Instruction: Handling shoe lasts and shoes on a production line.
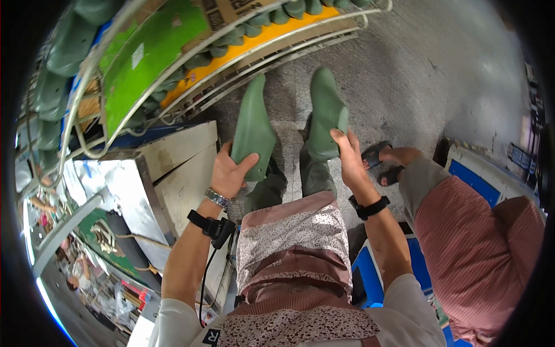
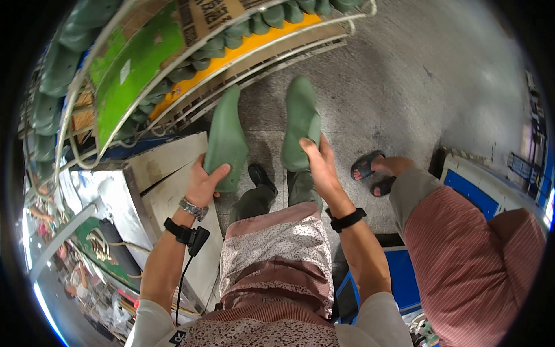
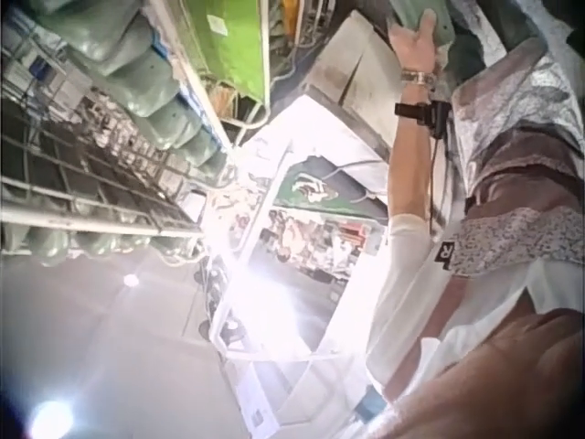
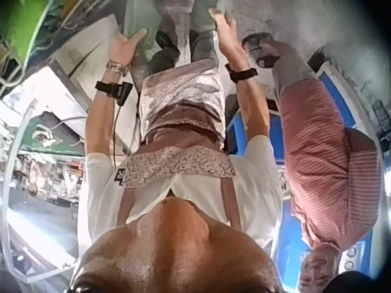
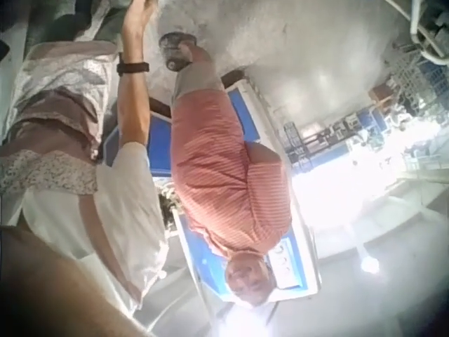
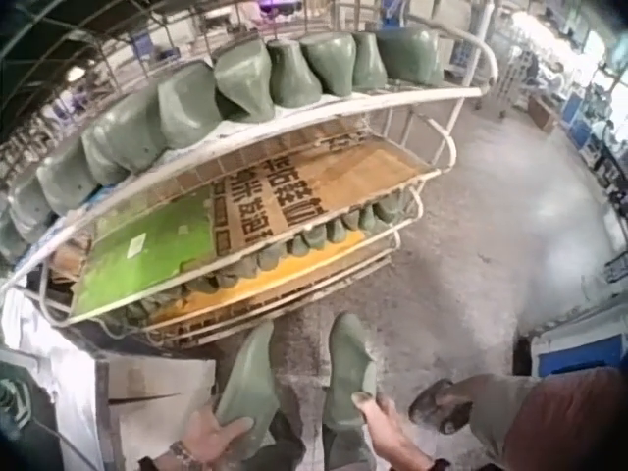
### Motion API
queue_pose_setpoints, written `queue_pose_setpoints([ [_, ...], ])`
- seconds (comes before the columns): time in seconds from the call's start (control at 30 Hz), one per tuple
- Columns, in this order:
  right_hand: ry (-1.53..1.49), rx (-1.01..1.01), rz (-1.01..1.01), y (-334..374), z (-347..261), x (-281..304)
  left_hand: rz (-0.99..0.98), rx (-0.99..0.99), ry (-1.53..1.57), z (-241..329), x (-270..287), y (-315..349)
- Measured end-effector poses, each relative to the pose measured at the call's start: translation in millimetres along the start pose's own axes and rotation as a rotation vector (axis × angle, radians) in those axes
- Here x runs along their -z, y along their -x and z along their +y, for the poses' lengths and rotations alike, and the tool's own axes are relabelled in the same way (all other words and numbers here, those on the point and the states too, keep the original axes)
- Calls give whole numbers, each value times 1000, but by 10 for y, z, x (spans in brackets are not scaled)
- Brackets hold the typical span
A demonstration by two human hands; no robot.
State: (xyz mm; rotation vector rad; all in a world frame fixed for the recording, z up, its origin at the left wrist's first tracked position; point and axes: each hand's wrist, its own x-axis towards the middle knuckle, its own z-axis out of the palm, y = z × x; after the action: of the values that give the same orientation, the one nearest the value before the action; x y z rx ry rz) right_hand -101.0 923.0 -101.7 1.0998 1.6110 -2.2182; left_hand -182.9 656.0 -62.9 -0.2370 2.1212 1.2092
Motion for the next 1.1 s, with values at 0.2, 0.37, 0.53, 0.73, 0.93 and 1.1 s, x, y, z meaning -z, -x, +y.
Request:
queue_pose_setpoints([
  [0.2,185,284,-7,-590,-270,26,-7,-92,-19,327,-283,-562],
  [0.37,376,318,99,-1212,-709,52,63,-176,-57,680,-513,-1140],
  [0.53,624,259,17,-1964,-1270,-18,239,-269,-156,1109,-639,-1978],
  [0.73,909,522,-102,-2932,-1529,-475,349,-647,-234,1353,-640,-2527],
  [0.93,1076,930,-9,-3463,-1449,-706,240,-389,-320,1323,-540,-2575],
  [1.1,877,700,-171,-3444,-1492,-719,210,-474,-468,1312,-626,-2281],
])
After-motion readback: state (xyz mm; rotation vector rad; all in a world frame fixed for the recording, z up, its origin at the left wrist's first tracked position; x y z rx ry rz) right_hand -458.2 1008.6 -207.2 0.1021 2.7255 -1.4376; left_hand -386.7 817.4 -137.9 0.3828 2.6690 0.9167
